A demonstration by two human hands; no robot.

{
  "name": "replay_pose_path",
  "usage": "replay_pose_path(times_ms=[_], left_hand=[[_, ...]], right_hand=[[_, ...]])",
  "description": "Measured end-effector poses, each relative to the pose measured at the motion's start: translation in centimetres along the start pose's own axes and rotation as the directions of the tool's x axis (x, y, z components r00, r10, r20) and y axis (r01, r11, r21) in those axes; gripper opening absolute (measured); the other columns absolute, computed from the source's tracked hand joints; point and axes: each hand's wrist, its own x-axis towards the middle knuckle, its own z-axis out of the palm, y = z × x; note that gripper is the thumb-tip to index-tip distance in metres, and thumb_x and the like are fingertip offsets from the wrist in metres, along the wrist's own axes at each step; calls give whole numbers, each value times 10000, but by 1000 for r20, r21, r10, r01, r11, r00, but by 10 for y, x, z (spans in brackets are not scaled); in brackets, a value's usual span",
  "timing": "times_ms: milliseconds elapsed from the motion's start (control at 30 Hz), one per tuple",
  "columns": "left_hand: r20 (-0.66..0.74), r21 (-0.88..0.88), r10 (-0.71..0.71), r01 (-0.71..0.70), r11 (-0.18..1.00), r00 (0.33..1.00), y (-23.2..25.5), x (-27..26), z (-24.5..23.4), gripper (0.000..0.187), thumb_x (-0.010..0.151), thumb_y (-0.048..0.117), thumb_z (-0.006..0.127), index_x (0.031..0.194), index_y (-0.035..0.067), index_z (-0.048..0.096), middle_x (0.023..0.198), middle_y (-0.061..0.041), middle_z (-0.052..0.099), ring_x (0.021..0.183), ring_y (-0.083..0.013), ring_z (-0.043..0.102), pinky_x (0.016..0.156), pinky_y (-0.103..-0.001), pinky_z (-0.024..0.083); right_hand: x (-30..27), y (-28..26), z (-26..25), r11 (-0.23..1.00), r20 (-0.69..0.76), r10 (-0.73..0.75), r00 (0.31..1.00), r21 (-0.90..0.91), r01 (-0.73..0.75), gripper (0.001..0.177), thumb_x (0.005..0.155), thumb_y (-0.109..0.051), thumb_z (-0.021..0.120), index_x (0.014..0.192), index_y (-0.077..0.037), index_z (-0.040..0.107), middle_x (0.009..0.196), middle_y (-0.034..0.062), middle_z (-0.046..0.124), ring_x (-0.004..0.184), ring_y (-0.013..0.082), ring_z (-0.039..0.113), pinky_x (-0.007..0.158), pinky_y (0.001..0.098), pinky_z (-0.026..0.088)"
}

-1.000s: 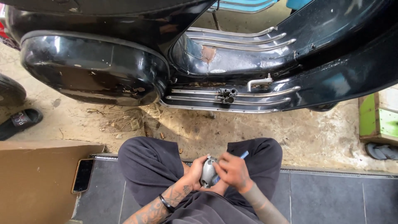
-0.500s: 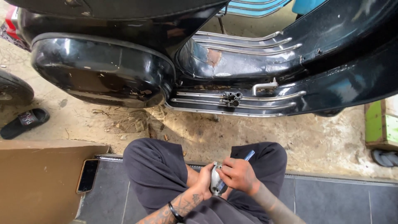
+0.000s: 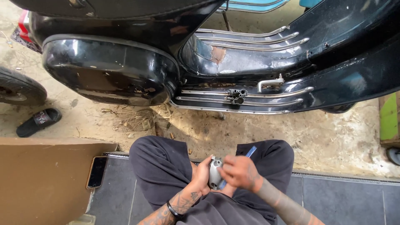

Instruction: The person sits on the floor and uses a blue-handled tool to scrape and clean a small metal part held in their left hand. The person rotates the part to access different surfaces and continues scraping until the end of the clip.

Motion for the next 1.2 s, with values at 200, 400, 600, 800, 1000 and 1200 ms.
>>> replay_pose_path(times_ms=[200,400,600,800,1000,1200], left_hand=[[35,3,-54,54,999,998,-4,1,2,405,1041,517,497,832,213,665,764,-22,701,634,-228,632,560,-388,476],[121,-182,-183,202,962,976,-6,-18,18,546,1024,464,456,1095,-6,724,1063,-228,749,964,-369,712,830,-446,573],[115,-174,-211,229,958,971,-14,-11,18,493,1010,463,487,1035,27,714,983,-189,730,896,-336,698,783,-421,569],[115,-158,-242,258,953,964,-23,2,12,434,994,461,524,963,66,701,887,-141,706,814,-296,682,726,-392,563],[108,-131,-295,308,942,949,-42,2,3,386,978,460,561,892,105,688,791,-93,683,732,-255,666,670,-362,558],[141,52,-194,188,981,971,-3,-17,27,458,997,384,456,915,26,730,821,-159,734,681,-270,682,584,-342,533]], right_hand=[[-8,29,2,944,-110,-81,991,-327,41,161,1016,-126,593,860,-112,629,690,76,444,515,247,424,396,405,275],[-52,60,37,973,-72,177,981,-135,-186,312,1012,-222,636,755,-85,524,867,100,521,531,252,366,510,410,302],[-16,11,-8,998,-115,-30,993,58,37,300,998,-177,633,716,-112,554,720,64,575,531,245,506,437,400,336],[-24,2,-6,998,-95,45,994,54,-40,415,1007,-207,637,663,-69,450,763,103,572,535,249,493,433,403,335],[-35,46,10,966,-187,142,972,-187,-178,393,1002,-185,650,674,-83,458,735,107,447,523,284,418,478,426,325],[-41,63,20,966,-89,243,966,-70,-249,481,1005,-312,579,571,-137,470,654,16,447,424,194,444,404,364,319]])
